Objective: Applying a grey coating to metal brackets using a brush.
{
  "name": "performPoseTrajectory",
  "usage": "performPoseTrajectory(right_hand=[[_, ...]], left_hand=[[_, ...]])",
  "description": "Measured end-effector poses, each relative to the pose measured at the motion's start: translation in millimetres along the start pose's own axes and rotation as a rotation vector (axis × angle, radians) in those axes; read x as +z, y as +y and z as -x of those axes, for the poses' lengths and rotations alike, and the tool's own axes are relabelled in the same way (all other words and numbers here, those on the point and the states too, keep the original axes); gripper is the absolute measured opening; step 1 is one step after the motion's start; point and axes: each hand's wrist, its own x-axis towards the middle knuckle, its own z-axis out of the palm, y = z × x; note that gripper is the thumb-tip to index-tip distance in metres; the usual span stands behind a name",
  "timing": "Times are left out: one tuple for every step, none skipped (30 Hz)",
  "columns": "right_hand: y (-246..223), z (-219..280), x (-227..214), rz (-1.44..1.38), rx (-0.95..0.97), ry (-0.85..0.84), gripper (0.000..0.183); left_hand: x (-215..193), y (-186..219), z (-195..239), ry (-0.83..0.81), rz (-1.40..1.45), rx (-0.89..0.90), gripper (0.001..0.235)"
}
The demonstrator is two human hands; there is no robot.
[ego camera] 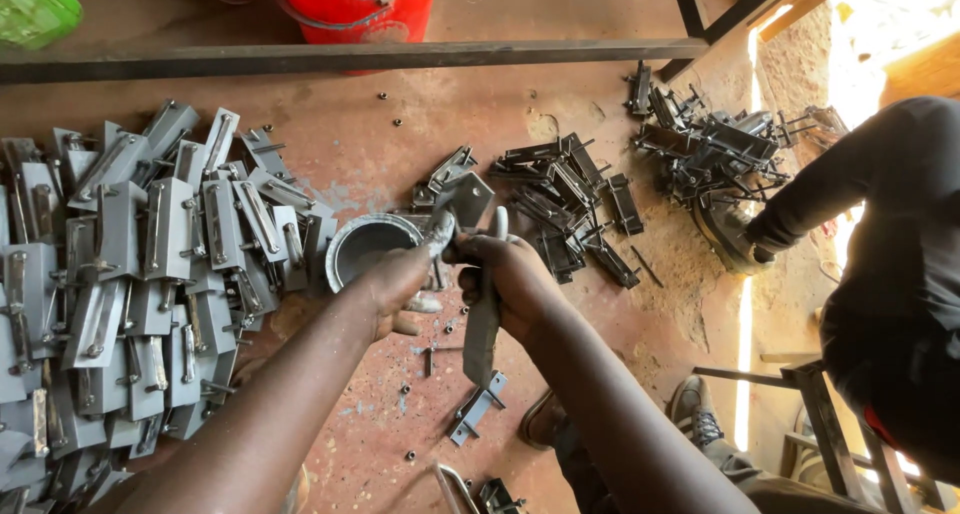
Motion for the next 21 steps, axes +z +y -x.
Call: performPoseTrajectory(right_hand=[[3, -1, 2, -0.003, -0.003, 0.002, 0.012], [6, -1, 3, -0.004, -0.018, -0.002, 0.012], [8, -2, 5, -0.003, -0.032, -0.008, 0.012], [8, -1, 5, -0.005, -0.035, -0.007, 0.012], [9, -1, 6, 0.031, -0.053, 0.003, 0.01], [9, 0, 7, 0.067, -0.071, 0.013, 0.008], [10, 1, 8, 0.066, -0.07, 0.013, 0.008], [11, 1, 9, 0.152, -0.08, 0.027, 0.011], [13, 2, 9, 0.239, -0.087, 0.039, 0.016], [9, 9, 11, 0.239, -0.084, 0.04, 0.016], [6, 15, 13, 0.376, -0.064, -0.031, 0.02], [2, 21, 16, 0.513, -0.044, -0.102, 0.024], [-3, 26, 13, 0.514, -0.044, -0.102, 0.024], [-7, 30, 11, 0.581, -0.062, -0.173, 0.035], [-11, 35, 10, 0.649, -0.08, -0.248, 0.047], [-20, 37, 5, 0.652, -0.078, -0.252, 0.047], [-28, 39, 2, 0.767, -0.099, -0.169, 0.051], [-36, 41, -1, 0.88, -0.121, -0.085, 0.056], [-30, 30, -4, 0.88, -0.12, -0.098, 0.056], [-24, 19, -7, 0.753, -0.199, -0.077, 0.053], [-18, 8, -11, 0.623, -0.276, -0.052, 0.05]], left_hand=[[3, 1, -1, -0.002, -0.004, 0.001, 0.105], [5, 2, -1, -0.036, 0.117, -0.026, 0.09], [8, 3, -1, -0.068, 0.24, -0.053, 0.075], [5, 0, -9, -0.07, 0.237, -0.052, 0.075], [2, -5, -17, -0.028, 0.219, -0.035, 0.079], [-2, -10, -25, 0.014, 0.2, -0.018, 0.084], [-8, -14, -38, 0.014, 0.199, -0.019, 0.084], [-15, -19, -51, 0.118, 0.003, 0.056, 0.082], [-21, -24, -64, 0.221, -0.192, 0.129, 0.083], [-27, -13, -48, 0.22, -0.191, 0.126, 0.083], [-33, 0, -33, 0.262, -0.441, 0.129, 0.076], [-39, 12, -17, 0.302, -0.691, 0.131, 0.071], [-41, 20, 0, 0.302, -0.69, 0.132, 0.071], [-43, 29, 18, 0.363, -0.794, 0.105, 0.073], [-45, 36, 36, 0.427, -0.895, 0.077, 0.075], [-53, 33, 25, 0.429, -0.891, 0.075, 0.075], [-62, 29, 15, 0.407, -1.025, -0.038, 0.074], [-71, 24, 5, 0.38, -1.156, -0.153, 0.074], [-72, 24, 12, 0.387, -1.152, -0.163, 0.074], [-72, 24, 20, 0.398, -1.17, -0.202, 0.079], [-72, 24, 26, 0.405, -1.191, -0.238, 0.085]])
